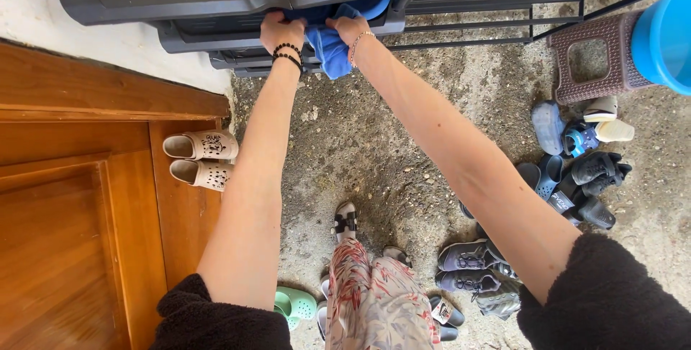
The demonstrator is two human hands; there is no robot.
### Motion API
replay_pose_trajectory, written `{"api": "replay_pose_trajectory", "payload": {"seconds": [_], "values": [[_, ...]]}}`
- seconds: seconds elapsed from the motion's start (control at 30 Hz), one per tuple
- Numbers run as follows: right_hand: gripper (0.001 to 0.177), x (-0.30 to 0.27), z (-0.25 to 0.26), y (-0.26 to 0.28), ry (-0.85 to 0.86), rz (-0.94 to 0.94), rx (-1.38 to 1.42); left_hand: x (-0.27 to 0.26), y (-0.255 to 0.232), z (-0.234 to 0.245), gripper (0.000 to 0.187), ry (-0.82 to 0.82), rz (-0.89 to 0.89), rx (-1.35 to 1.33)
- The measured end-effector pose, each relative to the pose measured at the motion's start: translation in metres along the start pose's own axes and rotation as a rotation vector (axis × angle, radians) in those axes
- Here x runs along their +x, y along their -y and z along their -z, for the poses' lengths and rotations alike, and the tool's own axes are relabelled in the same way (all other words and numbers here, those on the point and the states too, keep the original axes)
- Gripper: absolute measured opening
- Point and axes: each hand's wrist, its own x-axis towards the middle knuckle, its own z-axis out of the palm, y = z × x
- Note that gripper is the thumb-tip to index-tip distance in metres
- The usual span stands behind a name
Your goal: The person cleans shoes by dipping a blue cloth into a bucket of water, wiping the surfaces of a blue shoe and a tan shoe, and placing them into a shoe rack.
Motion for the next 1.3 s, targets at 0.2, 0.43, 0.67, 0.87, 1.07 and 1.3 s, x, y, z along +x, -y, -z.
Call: {"api": "replay_pose_trajectory", "payload": {"seconds": [0.2,0.43,0.67,0.87,1.07,1.3], "values": [[0.087,-0.083,0.008,-0.007,0.013,0.097,-0.037,-0.004,0.039,-0.010,0.035,-0.053,-0.169,0.075],[0.091,-0.136,0.073,-0.019,0.298,-0.071,0.403,-0.157,-0.049,0.099,0.053,0.523,0.393,-0.280],[0.082,-0.170,0.151,-0.033,0.365,0.022,0.454,-0.258,-0.124,0.128,0.073,0.949,0.318,-0.379],[0.061,-0.261,0.233,0.005,0.087,0.117,0.347,-0.292,-0.134,0.074,0.041,1.086,0.080,-0.279],[0.036,-0.293,0.336,0.013,-0.115,0.187,0.107,-0.343,-0.172,-0.005,0.033,1.171,-0.232,-0.089],[0.030,-0.205,0.490,-0.034,-0.333,0.390,0.092,-0.449,-0.259,-0.040,0.034,1.283,-0.454,-0.025]]}}
